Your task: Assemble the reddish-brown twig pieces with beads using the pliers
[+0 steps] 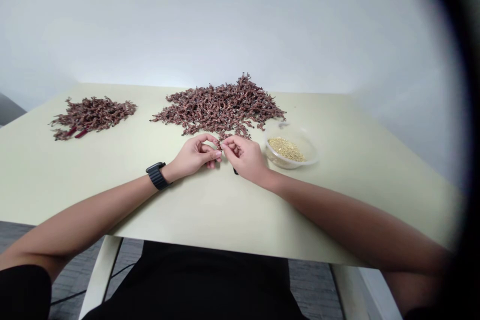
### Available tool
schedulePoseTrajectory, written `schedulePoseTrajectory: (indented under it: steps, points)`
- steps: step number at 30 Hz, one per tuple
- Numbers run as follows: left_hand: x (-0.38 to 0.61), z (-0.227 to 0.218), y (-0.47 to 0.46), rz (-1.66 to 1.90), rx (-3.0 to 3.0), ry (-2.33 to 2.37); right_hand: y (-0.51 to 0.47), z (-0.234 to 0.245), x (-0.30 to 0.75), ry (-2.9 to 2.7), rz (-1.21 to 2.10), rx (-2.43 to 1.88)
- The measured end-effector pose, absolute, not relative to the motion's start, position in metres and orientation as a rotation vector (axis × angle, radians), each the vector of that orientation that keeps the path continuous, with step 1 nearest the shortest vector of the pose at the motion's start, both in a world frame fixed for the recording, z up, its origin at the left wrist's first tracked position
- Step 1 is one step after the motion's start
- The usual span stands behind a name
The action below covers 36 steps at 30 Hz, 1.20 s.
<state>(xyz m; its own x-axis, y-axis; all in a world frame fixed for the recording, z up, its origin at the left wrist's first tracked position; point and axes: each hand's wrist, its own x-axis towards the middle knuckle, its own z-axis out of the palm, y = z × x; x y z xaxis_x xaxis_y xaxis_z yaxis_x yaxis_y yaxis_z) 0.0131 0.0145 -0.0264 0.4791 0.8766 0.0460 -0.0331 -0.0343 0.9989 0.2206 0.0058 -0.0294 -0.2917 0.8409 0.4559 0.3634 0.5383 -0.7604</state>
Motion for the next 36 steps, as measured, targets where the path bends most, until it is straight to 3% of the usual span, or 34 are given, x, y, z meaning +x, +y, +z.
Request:
schedulePoseTrajectory:
  steps: [11, 14, 20, 24, 36]
  points:
    - [0.015, -0.027, 0.009, 0.895, 1.506, 0.809, 0.007, -0.039, 0.221, -2.034, 0.266, -0.869]
    - [0.013, -0.027, 0.007, 0.921, 1.677, 0.849, 0.004, -0.038, 0.218, -1.969, 0.411, -0.916]
    - [0.009, -0.027, 0.006, 0.939, 2.106, 1.0, 0.002, -0.034, 0.21, -1.625, 1.033, -1.024]
    - [0.008, -0.026, 0.008, 0.944, 2.088, 1.01, 0.004, -0.029, 0.212, -1.511, 1.354, -1.038]
    - [0.012, -0.023, 0.011, 0.882, 1.644, 0.851, 0.007, -0.031, 0.214, -1.523, 1.356, -0.976]
